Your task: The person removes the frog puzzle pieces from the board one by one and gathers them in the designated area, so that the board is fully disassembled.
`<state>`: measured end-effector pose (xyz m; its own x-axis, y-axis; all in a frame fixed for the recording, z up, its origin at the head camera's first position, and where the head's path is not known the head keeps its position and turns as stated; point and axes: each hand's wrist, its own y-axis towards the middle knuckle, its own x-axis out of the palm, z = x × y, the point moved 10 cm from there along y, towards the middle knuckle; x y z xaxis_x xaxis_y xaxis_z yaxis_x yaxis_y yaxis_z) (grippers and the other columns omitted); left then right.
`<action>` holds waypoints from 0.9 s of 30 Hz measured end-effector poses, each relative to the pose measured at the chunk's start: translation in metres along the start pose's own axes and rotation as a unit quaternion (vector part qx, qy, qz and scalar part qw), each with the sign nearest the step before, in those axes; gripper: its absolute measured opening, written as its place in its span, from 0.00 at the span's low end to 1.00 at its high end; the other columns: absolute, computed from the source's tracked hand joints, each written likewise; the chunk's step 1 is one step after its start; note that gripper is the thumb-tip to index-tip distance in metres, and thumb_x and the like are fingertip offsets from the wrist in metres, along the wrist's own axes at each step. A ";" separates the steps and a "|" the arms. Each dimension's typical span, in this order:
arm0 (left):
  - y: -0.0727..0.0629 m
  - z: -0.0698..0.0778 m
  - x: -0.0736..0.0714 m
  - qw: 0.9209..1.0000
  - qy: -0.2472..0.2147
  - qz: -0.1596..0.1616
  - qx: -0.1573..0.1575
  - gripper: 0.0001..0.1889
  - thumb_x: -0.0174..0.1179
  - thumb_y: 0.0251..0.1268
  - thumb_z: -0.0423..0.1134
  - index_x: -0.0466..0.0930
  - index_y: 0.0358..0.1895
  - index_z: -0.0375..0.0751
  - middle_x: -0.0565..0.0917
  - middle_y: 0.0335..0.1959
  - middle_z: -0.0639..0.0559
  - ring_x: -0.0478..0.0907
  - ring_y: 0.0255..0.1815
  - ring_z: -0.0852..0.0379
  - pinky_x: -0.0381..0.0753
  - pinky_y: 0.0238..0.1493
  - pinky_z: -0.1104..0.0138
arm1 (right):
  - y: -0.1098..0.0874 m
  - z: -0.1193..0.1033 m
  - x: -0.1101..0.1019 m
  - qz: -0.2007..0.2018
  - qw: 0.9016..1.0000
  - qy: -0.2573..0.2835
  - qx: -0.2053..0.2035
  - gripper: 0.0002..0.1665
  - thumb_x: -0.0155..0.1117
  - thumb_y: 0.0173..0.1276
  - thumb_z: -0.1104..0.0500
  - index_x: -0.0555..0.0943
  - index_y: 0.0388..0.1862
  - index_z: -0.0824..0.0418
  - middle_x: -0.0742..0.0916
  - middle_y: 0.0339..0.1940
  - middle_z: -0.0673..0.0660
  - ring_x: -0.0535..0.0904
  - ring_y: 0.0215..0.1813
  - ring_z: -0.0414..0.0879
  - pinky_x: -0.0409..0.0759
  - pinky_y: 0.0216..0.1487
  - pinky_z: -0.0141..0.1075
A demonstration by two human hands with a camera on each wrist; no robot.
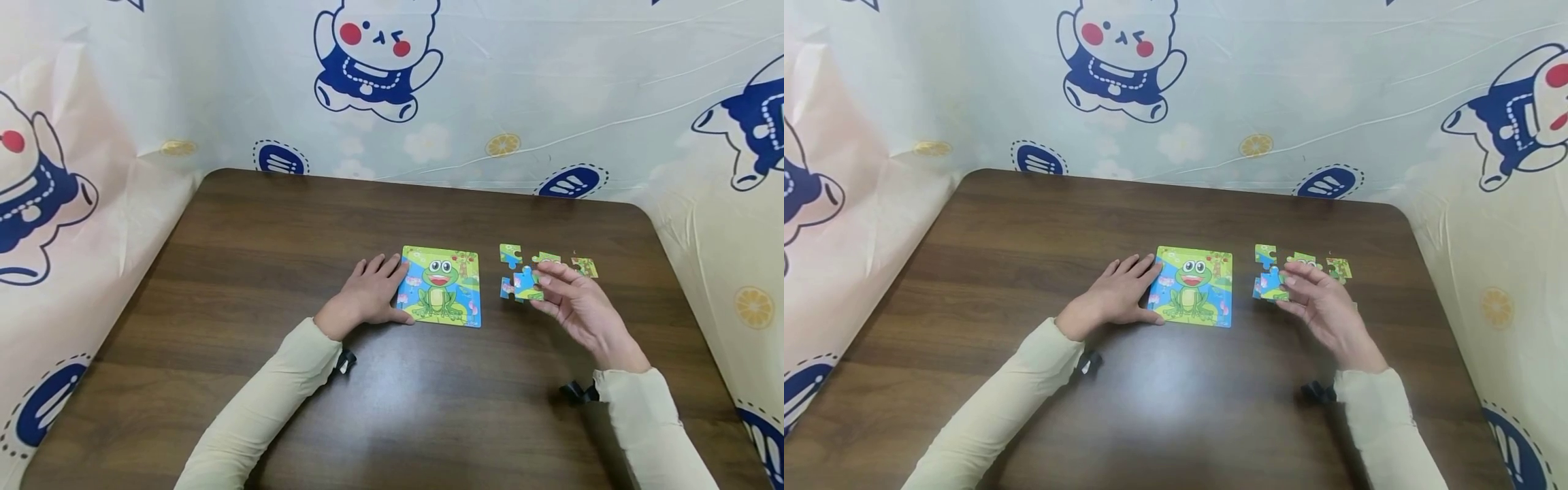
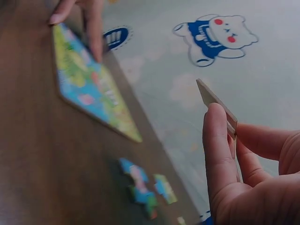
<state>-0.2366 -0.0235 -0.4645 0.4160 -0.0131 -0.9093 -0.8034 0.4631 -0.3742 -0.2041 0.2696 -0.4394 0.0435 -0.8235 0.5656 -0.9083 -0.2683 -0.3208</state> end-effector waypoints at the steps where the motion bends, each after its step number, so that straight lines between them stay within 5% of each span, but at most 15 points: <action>1: 0.000 0.000 0.000 1.000 0.000 -0.001 0.000 0.57 0.62 0.58 0.73 0.44 0.84 0.51 0.45 0.86 0.47 0.43 0.85 0.41 0.47 0.81 0.43 | 0.000 0.004 -0.003 0.005 1.000 -0.008 0.003 0.16 0.52 0.78 0.70 0.86 0.49 0.59 0.90 0.43 0.52 0.89 0.42 0.43 0.88 0.45 0.39; 10: 0.001 0.000 0.001 1.000 0.001 -0.005 0.000 0.57 0.61 0.59 0.74 0.43 0.84 0.51 0.44 0.86 0.47 0.42 0.85 0.41 0.46 0.82 0.43 | -0.003 0.040 -0.025 0.048 0.990 -0.128 0.035 0.11 0.59 0.77 0.64 0.82 0.54 0.57 0.86 0.45 0.46 0.84 0.43 0.39 0.88 0.49 0.39; 27: 0.000 0.001 0.000 1.000 -0.003 -0.011 0.002 0.57 0.61 0.60 0.73 0.43 0.84 0.51 0.43 0.86 0.47 0.41 0.86 0.41 0.46 0.82 0.42 | -0.019 0.056 -0.033 0.062 0.976 -0.200 0.060 0.13 0.60 0.77 0.59 0.80 0.58 0.57 0.88 0.49 0.43 0.87 0.51 0.39 0.87 0.51 0.35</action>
<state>-0.2363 -0.0224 -0.4642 0.4358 -0.0184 -0.8999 -0.7920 0.4670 -0.3931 -0.1646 0.2741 -0.4949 0.1166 -0.9763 0.1821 -0.8625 -0.1904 -0.4689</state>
